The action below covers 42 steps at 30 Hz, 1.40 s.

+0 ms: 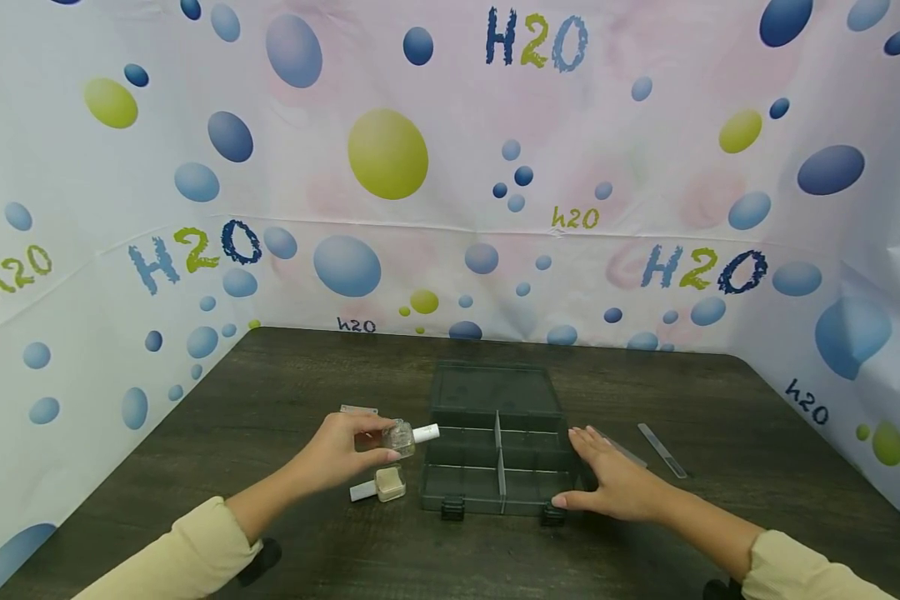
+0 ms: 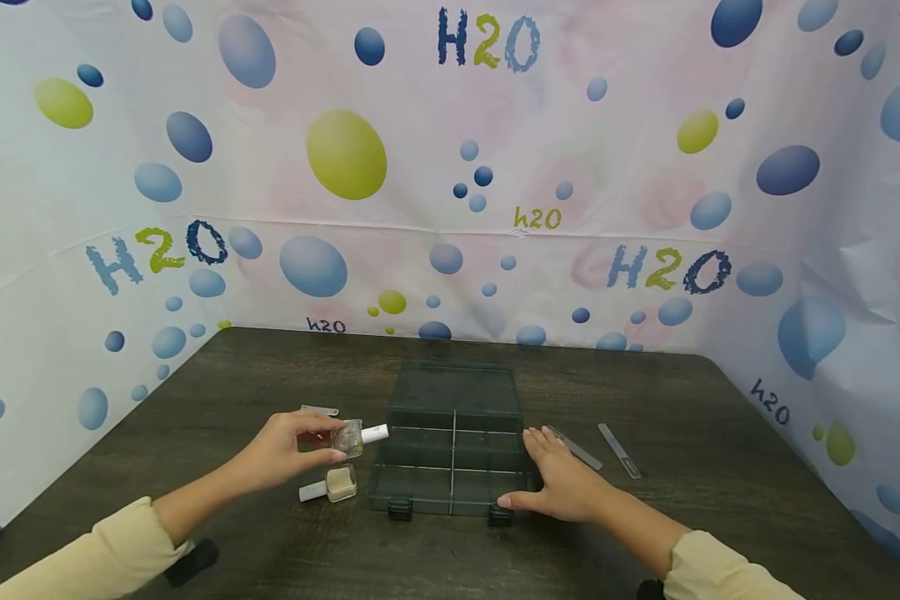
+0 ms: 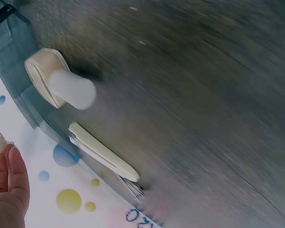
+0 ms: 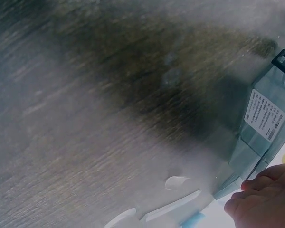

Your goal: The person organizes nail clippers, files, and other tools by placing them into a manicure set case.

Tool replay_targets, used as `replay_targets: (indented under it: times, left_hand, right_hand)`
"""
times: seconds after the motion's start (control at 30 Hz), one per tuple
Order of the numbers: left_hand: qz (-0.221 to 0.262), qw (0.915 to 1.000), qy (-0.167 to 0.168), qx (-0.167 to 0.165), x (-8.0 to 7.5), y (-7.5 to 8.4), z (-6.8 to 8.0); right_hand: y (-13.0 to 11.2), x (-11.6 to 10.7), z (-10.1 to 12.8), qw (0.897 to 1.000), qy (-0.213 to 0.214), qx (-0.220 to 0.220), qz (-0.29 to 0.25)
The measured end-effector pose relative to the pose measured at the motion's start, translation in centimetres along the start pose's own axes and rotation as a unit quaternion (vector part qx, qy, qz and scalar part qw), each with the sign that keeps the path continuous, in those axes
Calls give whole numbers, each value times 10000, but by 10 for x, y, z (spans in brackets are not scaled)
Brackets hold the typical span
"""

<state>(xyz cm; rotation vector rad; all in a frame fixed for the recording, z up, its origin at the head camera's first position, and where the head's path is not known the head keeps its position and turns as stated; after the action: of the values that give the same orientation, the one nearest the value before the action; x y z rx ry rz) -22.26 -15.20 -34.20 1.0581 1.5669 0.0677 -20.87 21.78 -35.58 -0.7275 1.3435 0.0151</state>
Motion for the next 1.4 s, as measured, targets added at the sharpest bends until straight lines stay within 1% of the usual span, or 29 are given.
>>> replay_targets:
  times: [0.17, 0.37, 0.47, 0.67, 0.83, 0.97, 1.07, 1.2, 1.27, 1.33, 1.4]
  left_hand:
    - [-25, 9999, -126, 38, 12, 7, -8]
    - [189, 9992, -331, 85, 25, 14, -17]
    - [195, 9989, -425, 89, 31, 17, -22]
    - [-118, 9976, -659, 191, 39, 21, -30]
    - [-537, 9938, -933, 280, 44, 24, -34]
    - [-1152, 9874, -1034, 337, 46, 28, -35]
    - [-1670, 9792, -1077, 398, 47, 31, -35]
    - [-2036, 9716, -1128, 430, 48, 32, -36]
    - [-2145, 9688, -1137, 504, 48, 33, -37]
    - [-2365, 9625, -1153, 659, 48, 34, -39]
    - [-2621, 9542, -1195, 807, 48, 35, -40]
  right_hand:
    - [1, 0, -1, 10000, -41, 24, 59]
    - [0, 0, -1, 9999, -86, 62, 79]
    - [-1, -1, -1, 9999, -116, 91, 56]
    - [-2, -1, 0, 9998, -151, 98, 66]
    - [-3, -2, 0, 9997, -197, 139, 38]
    - [-2, -1, -1, 9996, -208, 165, 45]
    - [-2, -1, -1, 9996, -214, 160, 73]
    - [-3, -1, 0, 9996, -236, 145, 85]
    - [-4, -1, 0, 9995, -252, 149, 87]
    - [-4, -1, -1, 9995, -268, 143, 95]
    - [-4, -2, -1, 9994, -283, 147, 105]
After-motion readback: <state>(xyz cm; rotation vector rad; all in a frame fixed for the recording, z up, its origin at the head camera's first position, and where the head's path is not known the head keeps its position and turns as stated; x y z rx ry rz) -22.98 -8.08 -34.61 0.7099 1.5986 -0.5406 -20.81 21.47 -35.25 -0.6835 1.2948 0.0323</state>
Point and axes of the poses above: each hand's wrist, its own z-axis away from the middle knuckle, its own x-axis out of the palm, y = z × x, the point moved 1 cm from there along -z, towards the middle knuckle, and after that the axes turned 2 degrees about -y, right-handed, at the moved point
